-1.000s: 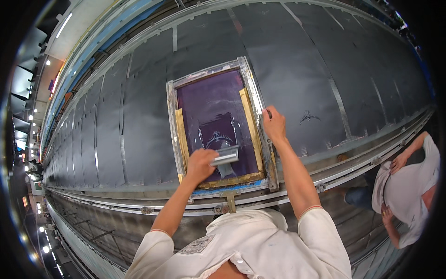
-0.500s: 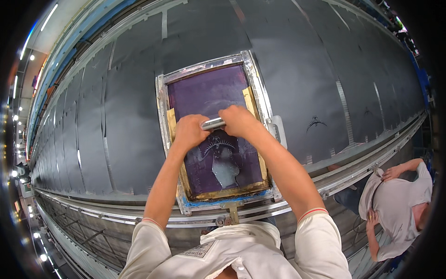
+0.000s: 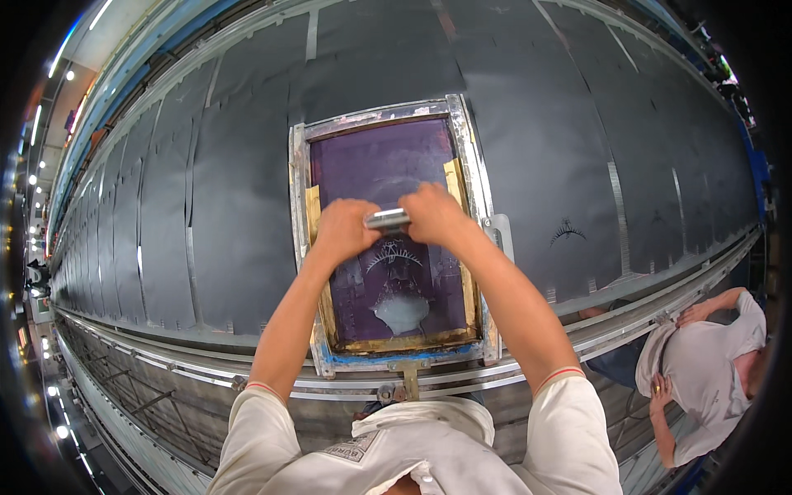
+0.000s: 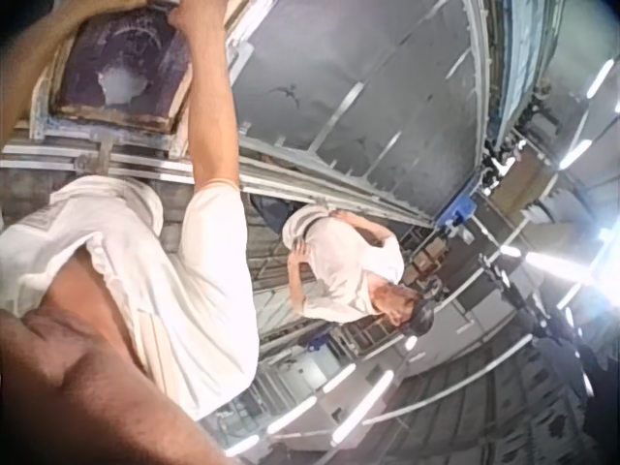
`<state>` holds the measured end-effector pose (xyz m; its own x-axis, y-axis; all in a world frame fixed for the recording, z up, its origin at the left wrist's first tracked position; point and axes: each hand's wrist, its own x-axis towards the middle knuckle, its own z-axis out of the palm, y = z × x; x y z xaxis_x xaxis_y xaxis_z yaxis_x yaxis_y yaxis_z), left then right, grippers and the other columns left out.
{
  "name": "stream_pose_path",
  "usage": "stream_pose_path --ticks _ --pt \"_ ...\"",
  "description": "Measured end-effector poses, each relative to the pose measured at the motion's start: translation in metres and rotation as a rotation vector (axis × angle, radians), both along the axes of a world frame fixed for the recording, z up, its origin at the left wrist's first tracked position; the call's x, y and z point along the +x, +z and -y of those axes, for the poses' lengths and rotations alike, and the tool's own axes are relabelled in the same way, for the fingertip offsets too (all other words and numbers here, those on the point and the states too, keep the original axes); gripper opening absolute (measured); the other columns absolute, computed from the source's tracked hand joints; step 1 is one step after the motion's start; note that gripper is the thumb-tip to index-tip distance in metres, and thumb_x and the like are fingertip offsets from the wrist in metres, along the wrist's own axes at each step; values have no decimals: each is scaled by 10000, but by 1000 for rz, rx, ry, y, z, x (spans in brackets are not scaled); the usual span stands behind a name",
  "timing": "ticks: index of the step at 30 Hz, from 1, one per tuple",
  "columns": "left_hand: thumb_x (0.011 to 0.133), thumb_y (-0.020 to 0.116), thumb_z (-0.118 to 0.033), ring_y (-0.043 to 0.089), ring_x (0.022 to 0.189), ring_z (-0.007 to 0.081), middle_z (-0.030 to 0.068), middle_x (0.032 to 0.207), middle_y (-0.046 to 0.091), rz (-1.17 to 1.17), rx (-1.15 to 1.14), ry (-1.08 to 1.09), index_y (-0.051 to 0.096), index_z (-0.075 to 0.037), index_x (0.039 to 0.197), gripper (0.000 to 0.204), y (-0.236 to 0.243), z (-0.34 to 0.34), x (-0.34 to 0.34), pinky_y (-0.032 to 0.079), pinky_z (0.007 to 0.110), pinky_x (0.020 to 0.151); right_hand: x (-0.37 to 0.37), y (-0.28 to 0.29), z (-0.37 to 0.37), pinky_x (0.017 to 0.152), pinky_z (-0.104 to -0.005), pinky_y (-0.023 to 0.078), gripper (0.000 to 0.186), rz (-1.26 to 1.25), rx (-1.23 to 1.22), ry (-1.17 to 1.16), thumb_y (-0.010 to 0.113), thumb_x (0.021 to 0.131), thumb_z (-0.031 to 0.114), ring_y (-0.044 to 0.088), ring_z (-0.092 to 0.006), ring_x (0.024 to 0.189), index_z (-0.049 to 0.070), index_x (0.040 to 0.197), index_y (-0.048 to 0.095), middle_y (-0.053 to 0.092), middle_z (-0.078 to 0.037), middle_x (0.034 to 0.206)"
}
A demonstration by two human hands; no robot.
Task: The person uses a squeegee to spread purple ink across a screen printing frame mounted on a large curved surface. They repeatedly pull the ink from the top to the bottom of the frame in a consistent motion.
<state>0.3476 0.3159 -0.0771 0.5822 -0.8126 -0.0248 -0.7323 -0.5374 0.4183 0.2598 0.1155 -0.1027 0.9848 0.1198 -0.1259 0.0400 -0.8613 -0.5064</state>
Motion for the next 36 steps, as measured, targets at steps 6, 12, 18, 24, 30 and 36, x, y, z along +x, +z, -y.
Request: stream_pose_path --ticks 6,12,18,24,30,36 --pt "664 769 -152 661 729 315 63 765 700 -31 -95 -11 695 -144 751 115 -19 -28 -50 464 423 680 -53 -8 -26 919 -458 478 152 107 -2 53 738 733 78 656 -364 959 51 877 698 694 -178 874" --pt "651 757 -92 677 756 264 28 803 720 -110 -33 -22 746 -174 842 208 -4 -64 -130 455 410 720 -138 16 -42 979 -467 464 320 48 305 -60 801 794 207 654 -331 1045 54 1058 702 706 -168 957" --pt "717 776 -124 672 868 314 70 897 748 53 -36 38 782 -121 902 185 -4 -23 -18 523 428 812 -105 -13 47 815 -479 515 281 229 36 -881 710 959 289 675 -370 907 42 1088 675 725 -198 995" --pt "703 738 -56 653 891 307 69 932 731 4 -163 64 765 -114 895 202 -9 -28 -47 528 437 805 -110 -30 52 662 -429 490 272 74 398 -1027 691 980 296 641 -294 651 34 1051 670 679 -152 713" --pt "575 757 7 601 856 253 16 1114 717 136 -250 71 717 -105 1071 510 -4 -90 -196 453 402 748 -109 5 59 622 -371 465 250 165 400 -1047 707 967 281 572 -175 630 39 1027 688 669 -107 706" --pt "635 775 -23 628 951 232 -12 1098 721 94 -94 100 731 -116 1086 462 -5 -88 -199 457 393 820 -130 -48 50 577 -328 407 208 227 614 -1031 684 994 245 468 -88 621 40 964 668 591 -13 674"
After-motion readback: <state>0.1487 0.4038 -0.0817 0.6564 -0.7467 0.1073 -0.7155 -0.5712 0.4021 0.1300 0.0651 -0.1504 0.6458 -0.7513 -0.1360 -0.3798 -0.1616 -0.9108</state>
